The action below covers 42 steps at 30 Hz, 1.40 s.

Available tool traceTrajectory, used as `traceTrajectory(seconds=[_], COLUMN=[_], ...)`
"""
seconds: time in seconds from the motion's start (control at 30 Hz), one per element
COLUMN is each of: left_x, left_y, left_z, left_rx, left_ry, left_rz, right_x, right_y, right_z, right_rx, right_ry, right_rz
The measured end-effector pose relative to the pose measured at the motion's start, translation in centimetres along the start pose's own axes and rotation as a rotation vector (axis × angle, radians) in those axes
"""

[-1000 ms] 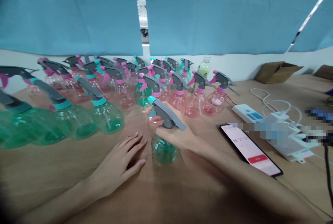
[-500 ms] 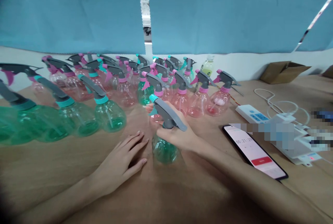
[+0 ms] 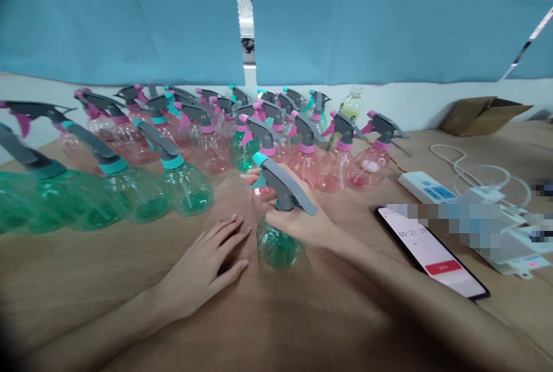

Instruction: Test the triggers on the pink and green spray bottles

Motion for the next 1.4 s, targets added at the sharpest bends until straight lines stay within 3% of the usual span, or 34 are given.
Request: traceTrajectory(seconds=[0.37, 0.77, 1.1, 1.4], left_x=[0.0, -0.1, 0.0, -0.1], left_y=[-0.1, 0.0, 0.1, 0.1], left_z=[0.1, 0.1, 0.1, 0.0], left_rx=[0.000, -0.007, -0.007, -0.006], left_ry=[-0.010, -0.007, -0.002, -0.005], left_rz=[-0.016, 0.004, 0.000, 0.014], right_x=[-0.1, 1.0, 0.8, 0.5], right_y=[-0.4, 0.3, 0.0, 0.0], right_z=[-0.6, -0.1, -1.3, -0.8], right_rx=[0.048, -0.010, 0.031, 0.014], right_ry=[-0.020, 0.105, 0.141, 0.142], right_rz=[-0.017, 0.158, 0.134, 0.078])
Point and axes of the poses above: each hand's wrist, its own y-axis away from the middle knuckle, its own x-axis out of the back of the hand, z = x × y, the point moved 7 cm from there along -y, towards the middle knuckle, and after that the axes turned 2 degrees about x, right-handed, at the moved point
